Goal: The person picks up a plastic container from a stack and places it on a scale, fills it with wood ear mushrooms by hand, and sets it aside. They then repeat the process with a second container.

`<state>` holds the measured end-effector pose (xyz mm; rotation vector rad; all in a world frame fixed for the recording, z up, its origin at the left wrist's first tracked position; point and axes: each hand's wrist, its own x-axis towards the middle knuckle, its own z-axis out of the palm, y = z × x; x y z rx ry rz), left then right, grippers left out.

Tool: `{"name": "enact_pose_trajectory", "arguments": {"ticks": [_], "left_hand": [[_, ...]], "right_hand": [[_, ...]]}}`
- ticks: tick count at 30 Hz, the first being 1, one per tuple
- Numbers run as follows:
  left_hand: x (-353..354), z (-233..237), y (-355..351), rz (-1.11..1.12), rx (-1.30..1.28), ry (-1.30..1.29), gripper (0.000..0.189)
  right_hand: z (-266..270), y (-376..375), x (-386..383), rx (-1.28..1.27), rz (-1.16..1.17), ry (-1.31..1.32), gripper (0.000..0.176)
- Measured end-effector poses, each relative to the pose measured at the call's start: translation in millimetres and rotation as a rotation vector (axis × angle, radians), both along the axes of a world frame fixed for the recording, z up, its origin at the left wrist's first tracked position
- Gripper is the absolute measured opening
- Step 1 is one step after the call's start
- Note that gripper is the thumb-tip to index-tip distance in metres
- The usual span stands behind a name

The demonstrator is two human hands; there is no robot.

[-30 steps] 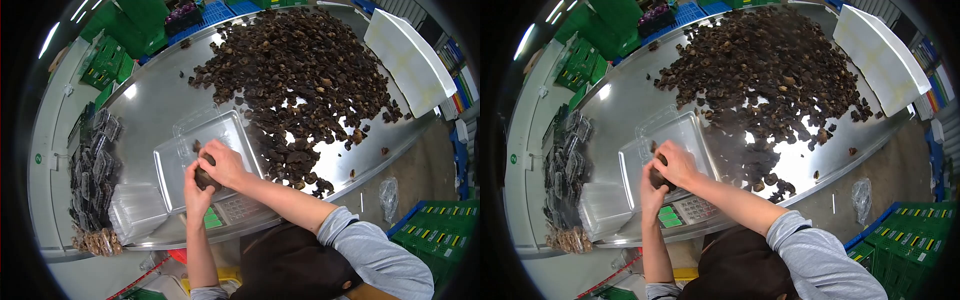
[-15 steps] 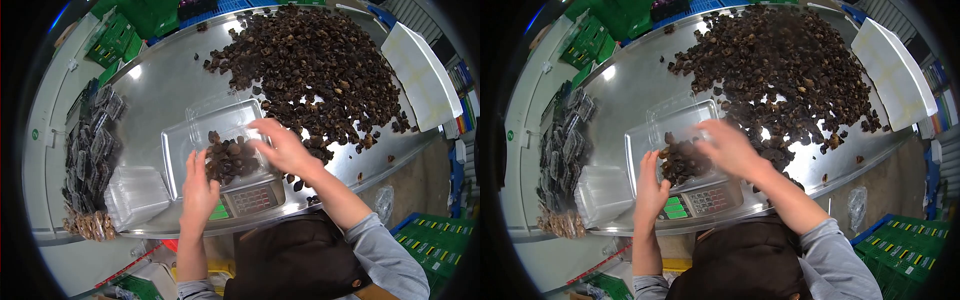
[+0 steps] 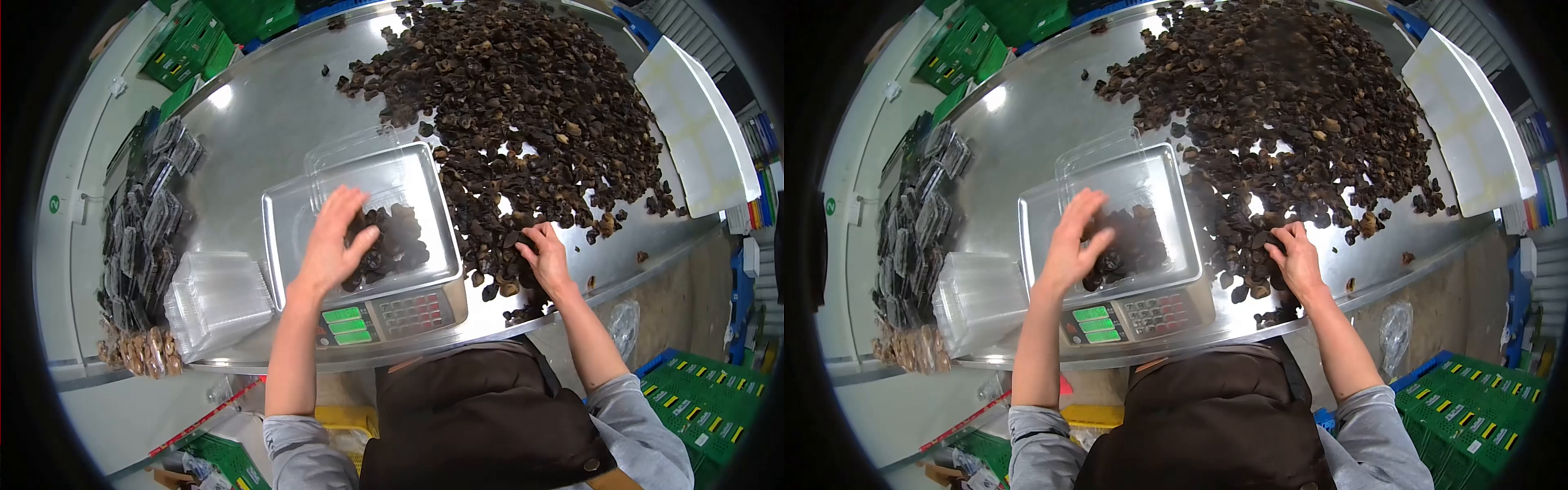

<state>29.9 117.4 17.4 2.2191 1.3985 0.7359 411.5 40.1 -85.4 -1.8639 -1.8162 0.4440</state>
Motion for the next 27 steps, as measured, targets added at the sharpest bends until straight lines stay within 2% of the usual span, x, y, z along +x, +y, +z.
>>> {"name": "enact_pose_trajectory", "arguments": {"ticks": [2,5,6,7,8,9,10,12,15,17,19,21,22,23,25,27], "left_hand": [[3.2,-2.5,-14.6,-0.138,-0.015,0.007,0.047],[-2.1,-11.1,-39.6,-0.205,0.039,0.091,0.048],[-3.7,-14.2,-43.6,-0.213,0.084,0.166,0.057],[-2.5,-15.6,-45.2,-0.222,0.090,0.165,0.057],[0.2,-15.3,-46.6,-0.122,0.038,0.114,0.062],[1.7,-14.6,-46.6,-0.022,-0.015,0.065,0.066],[1.5,-17.4,-44.2,-0.037,-0.007,0.074,0.076],[12.2,-18.2,-47.8,-0.011,-0.015,0.059,0.078],[21.2,-20.4,-50.7,0.054,-0.103,0.018,0.094],[22.9,-20.7,-53.8,0.156,-0.115,-0.147,0.091],[20.5,-20.4,-56.2,0.160,-0.121,-0.255,0.091],[17.6,-21.6,-59.7,0.178,-0.134,-0.370,0.091],[12.2,-22.2,-60.5,0.174,-0.071,-0.382,0.090],[7.1,-22.6,-62.3,0.174,-0.010,-0.391,0.088],[0.8,-11.4,-68.7,0.267,-0.006,-0.396,0.079],[-15.0,-12.2,-76.4,0.349,0.065,-0.461,0.069]], "right_hand": [[6.8,-4.6,6.2,-0.019,-0.033,0.184,0.028],[32.7,-3.9,2.6,-0.036,-0.089,0.285,0.027],[45.3,0.0,-6.3,-0.001,-0.088,0.365,0.027],[60.7,7.0,-18.6,-0.076,-0.091,0.528,0.029],[58.9,17.3,-29.1,-0.003,0.015,0.521,0.030],[79.6,26.1,-49.1,-0.006,0.098,0.493,0.032],[93.9,36.5,-71.5,0.046,0.209,0.464,0.034],[108.5,57.2,-114.7,0.171,0.435,0.416,0.030],[109.7,74.0,-165.5,-0.003,0.547,0.413,0.031],[102.7,81.8,-180.9,-0.107,0.515,0.282,0.030],[100.6,84.0,-179.5,-0.089,0.533,0.300,0.030],[106.9,84.8,-173.1,0.012,0.560,0.552,0.030],[110.9,83.7,-167.9,-0.075,0.473,0.705,0.030],[109.5,86.7,-163.0,-0.007,0.443,0.790,0.028],[133.3,87.2,-144.0,-0.368,0.287,0.909,0.034],[134.1,86.2,-126.1,-0.262,0.228,1.061,0.028]]}}
